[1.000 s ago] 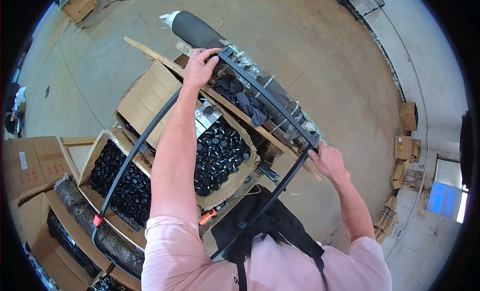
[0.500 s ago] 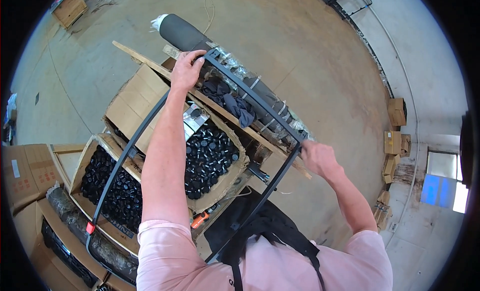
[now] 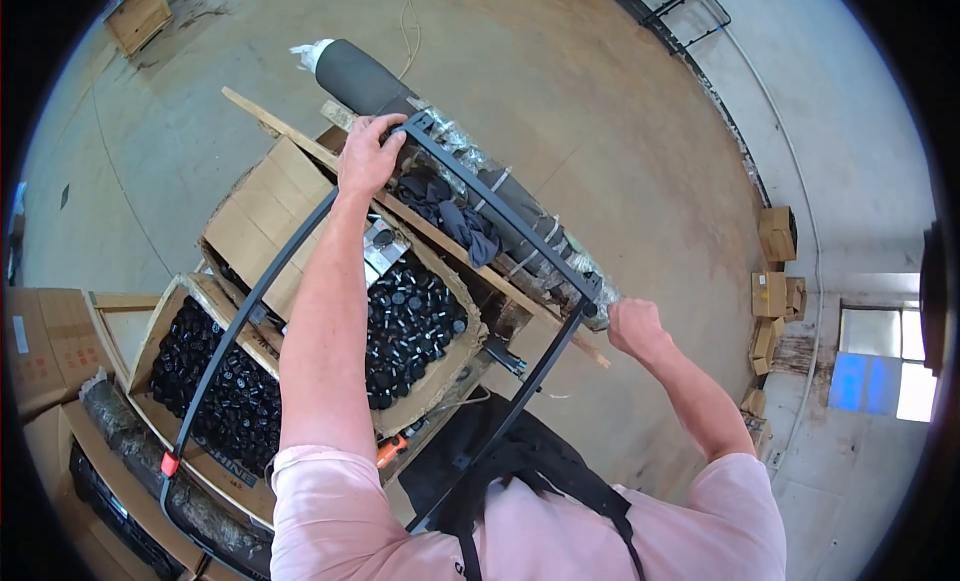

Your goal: Assembling plastic components and wiring onto a lawnmower handle frame.

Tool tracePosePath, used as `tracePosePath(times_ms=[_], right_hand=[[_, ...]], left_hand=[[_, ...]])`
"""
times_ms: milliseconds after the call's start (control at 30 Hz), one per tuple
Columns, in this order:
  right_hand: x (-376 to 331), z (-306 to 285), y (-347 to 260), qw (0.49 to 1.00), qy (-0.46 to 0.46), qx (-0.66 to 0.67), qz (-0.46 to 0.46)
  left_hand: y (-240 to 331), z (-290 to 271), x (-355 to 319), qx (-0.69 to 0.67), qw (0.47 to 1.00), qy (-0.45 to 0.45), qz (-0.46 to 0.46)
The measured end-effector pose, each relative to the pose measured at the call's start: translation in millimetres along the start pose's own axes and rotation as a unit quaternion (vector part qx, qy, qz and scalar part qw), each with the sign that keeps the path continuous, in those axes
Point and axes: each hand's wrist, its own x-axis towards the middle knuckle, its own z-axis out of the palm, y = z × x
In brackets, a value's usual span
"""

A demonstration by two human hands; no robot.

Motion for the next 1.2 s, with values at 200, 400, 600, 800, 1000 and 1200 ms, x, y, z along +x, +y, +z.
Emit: tracePosePath(times_ms=[200,400,600,800,1000,1200], right_hand=[[-1.1,-12.2,8.4,1.000,0.006,-0.026,0.011],[15.5,-27.4,-3.0,0.998,-0.030,-0.045,-0.018],[14.8,-5.4,-12.9,0.999,0.029,0.016,-0.015],[15.4,6.8,-18.5,0.999,0.020,0.025,0.036],[17.0,-3.1,-19.4,0.998,0.022,0.049,0.035],[10.3,-6.4,-9.2,0.998,0.002,0.051,0.048]], left_hand=[[13.8,5.1,12.9,-0.122,0.992,-0.013,-0.022],[-1.5,-1.3,11.7,-0.106,0.994,-0.009,0.001],[19.3,-7.0,4.8,-0.019,0.999,-0.025,-0.009],[46.0,-17.6,19.5,0.073,0.996,-0.001,-0.049],[-30.6,-107.9,28.3,0.086,0.980,0.069,-0.166],[65.8,-35.3,14.9,0.209,0.973,0.063,0.077]])
